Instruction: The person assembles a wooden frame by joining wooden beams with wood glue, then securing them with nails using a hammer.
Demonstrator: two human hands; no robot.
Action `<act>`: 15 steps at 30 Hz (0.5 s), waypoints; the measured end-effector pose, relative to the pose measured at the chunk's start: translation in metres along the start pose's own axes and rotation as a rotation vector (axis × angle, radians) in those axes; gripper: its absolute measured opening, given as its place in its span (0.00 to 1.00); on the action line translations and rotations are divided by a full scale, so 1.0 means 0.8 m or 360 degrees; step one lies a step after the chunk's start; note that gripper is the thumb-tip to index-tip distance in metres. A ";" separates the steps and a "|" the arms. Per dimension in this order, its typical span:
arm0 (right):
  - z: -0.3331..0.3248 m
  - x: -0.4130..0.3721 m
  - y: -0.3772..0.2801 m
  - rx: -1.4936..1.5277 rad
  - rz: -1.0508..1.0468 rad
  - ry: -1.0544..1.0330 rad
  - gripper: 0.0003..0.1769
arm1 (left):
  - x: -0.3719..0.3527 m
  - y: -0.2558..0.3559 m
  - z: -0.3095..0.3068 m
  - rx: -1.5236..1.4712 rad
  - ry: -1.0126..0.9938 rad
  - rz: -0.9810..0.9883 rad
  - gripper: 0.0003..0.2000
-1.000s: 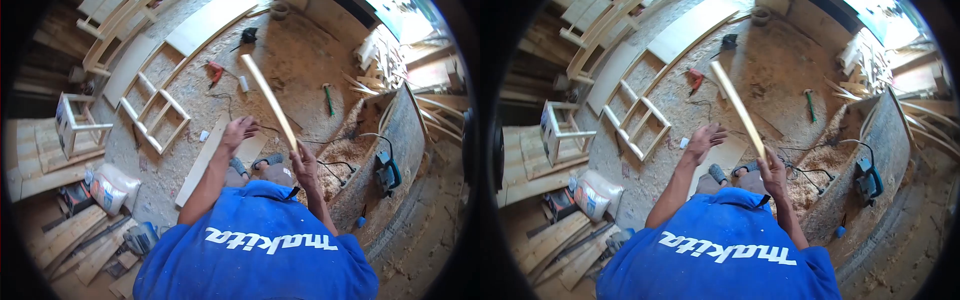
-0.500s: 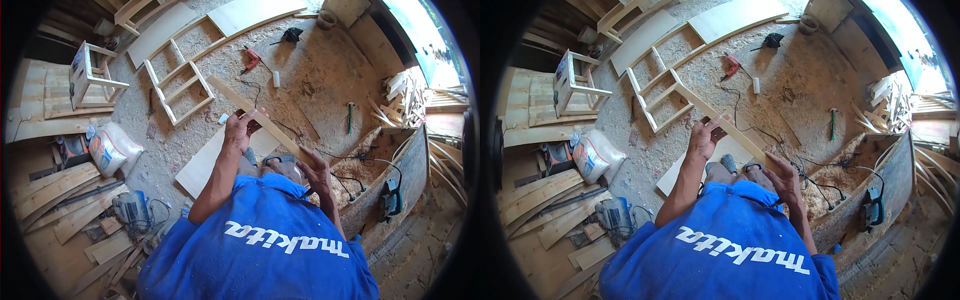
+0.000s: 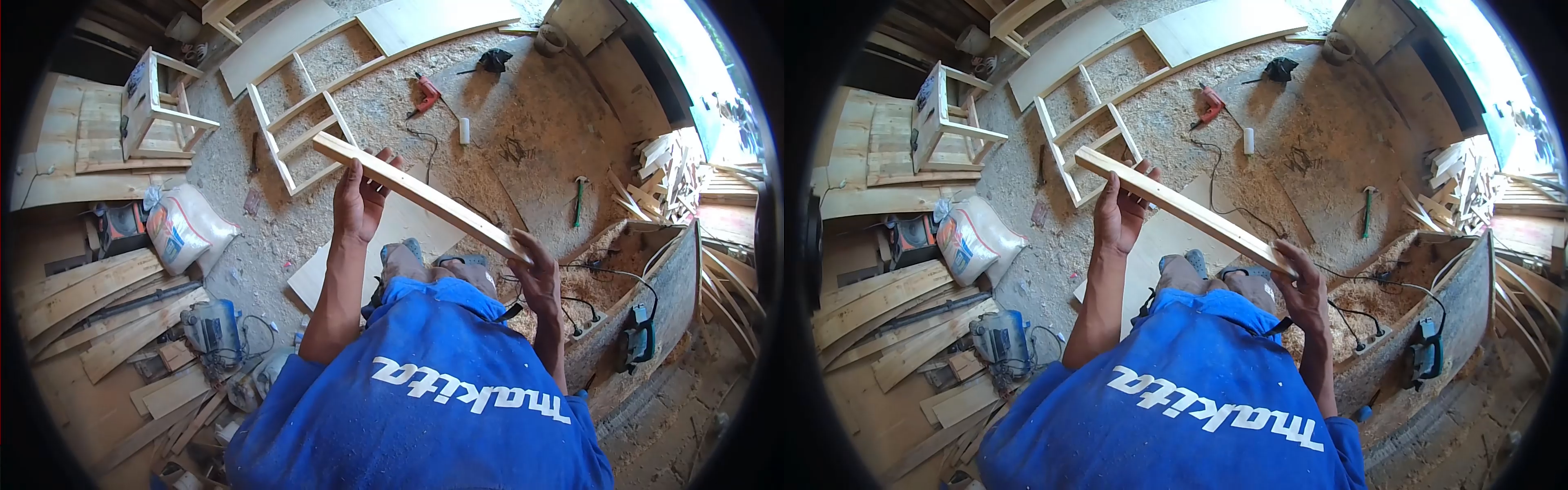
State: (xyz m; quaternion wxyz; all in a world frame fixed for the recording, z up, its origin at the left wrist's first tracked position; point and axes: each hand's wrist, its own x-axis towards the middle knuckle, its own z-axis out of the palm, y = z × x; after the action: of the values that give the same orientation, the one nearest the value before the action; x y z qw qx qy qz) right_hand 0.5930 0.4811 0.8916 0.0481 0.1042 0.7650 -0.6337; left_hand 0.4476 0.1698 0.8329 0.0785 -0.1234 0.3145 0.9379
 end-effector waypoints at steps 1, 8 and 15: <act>0.003 0.001 -0.007 -0.0211 0.0003 0.0024 0.24 | -0.001 0.001 0.001 -0.0014 -0.0030 0.0035 0.23; 0.018 0.004 0.004 -0.0960 -0.0371 0.0212 0.23 | -0.011 -0.026 -0.034 0.0058 0.0325 -0.0239 0.20; 0.017 0.001 -0.005 -0.1133 -0.0373 0.0196 0.24 | -0.044 -0.039 -0.046 -0.0153 0.0384 -0.0446 0.18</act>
State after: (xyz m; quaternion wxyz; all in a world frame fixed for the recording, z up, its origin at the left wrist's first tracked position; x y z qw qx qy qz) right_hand 0.5903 0.4669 0.8922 -0.0376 0.0305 0.9455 -0.3219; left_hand 0.4949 0.1693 0.7965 0.1642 -0.2811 0.2562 0.9102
